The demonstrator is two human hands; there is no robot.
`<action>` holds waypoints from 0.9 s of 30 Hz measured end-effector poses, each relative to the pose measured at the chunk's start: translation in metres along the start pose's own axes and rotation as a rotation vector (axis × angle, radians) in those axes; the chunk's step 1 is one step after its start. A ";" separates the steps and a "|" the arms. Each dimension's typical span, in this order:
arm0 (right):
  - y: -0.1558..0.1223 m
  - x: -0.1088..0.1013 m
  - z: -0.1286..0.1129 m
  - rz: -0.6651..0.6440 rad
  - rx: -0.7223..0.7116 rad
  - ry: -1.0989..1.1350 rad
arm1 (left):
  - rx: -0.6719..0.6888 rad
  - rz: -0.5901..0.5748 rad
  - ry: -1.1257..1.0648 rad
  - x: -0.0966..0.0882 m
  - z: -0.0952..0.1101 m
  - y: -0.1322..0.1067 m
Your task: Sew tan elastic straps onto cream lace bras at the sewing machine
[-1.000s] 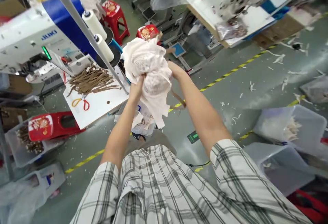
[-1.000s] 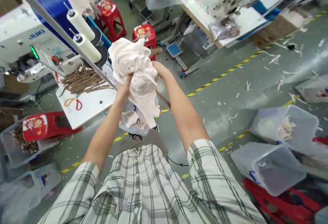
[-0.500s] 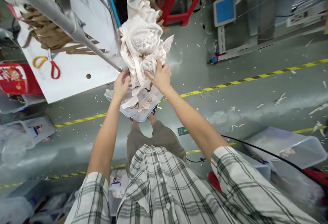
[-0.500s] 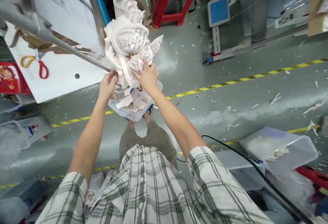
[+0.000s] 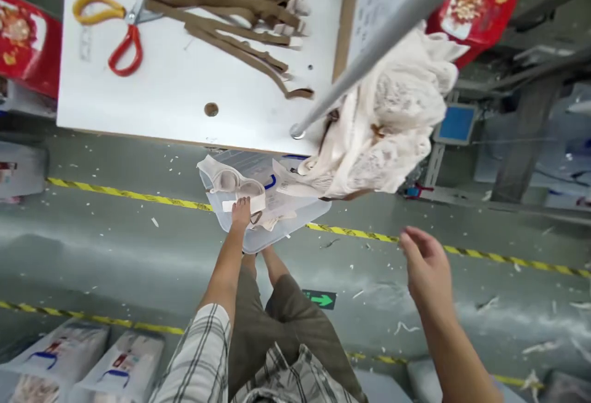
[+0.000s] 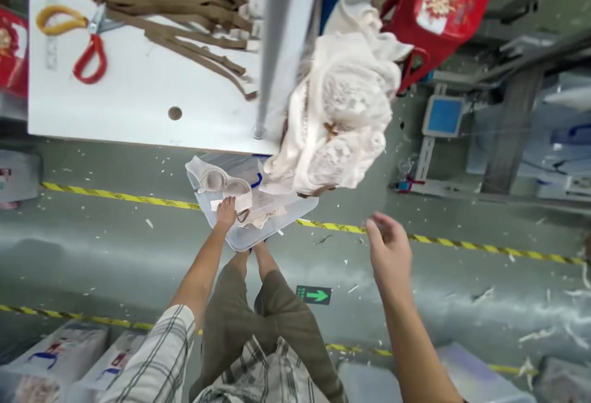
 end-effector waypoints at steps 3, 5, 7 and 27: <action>-0.012 0.007 0.064 -0.106 0.146 -0.070 | 0.001 -0.043 0.010 0.017 -0.019 0.024; -0.023 0.023 0.087 -0.183 0.174 -0.148 | -0.003 -0.092 0.014 0.028 -0.025 0.021; -0.038 0.051 0.095 -0.301 0.184 -0.222 | 0.013 -0.144 0.010 0.038 -0.019 0.002; -0.361 0.244 0.001 -1.683 0.715 0.262 | -0.340 0.403 -0.011 -0.083 0.121 -0.560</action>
Point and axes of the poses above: each hand's wrist, its own y-axis towards the middle knuckle, its own x-axis out of the palm, z = x × y, the point moved 9 cm from there along y, towards the middle knuckle, and after that the axes turned 11 degrees about x, right-handed, at the moved point
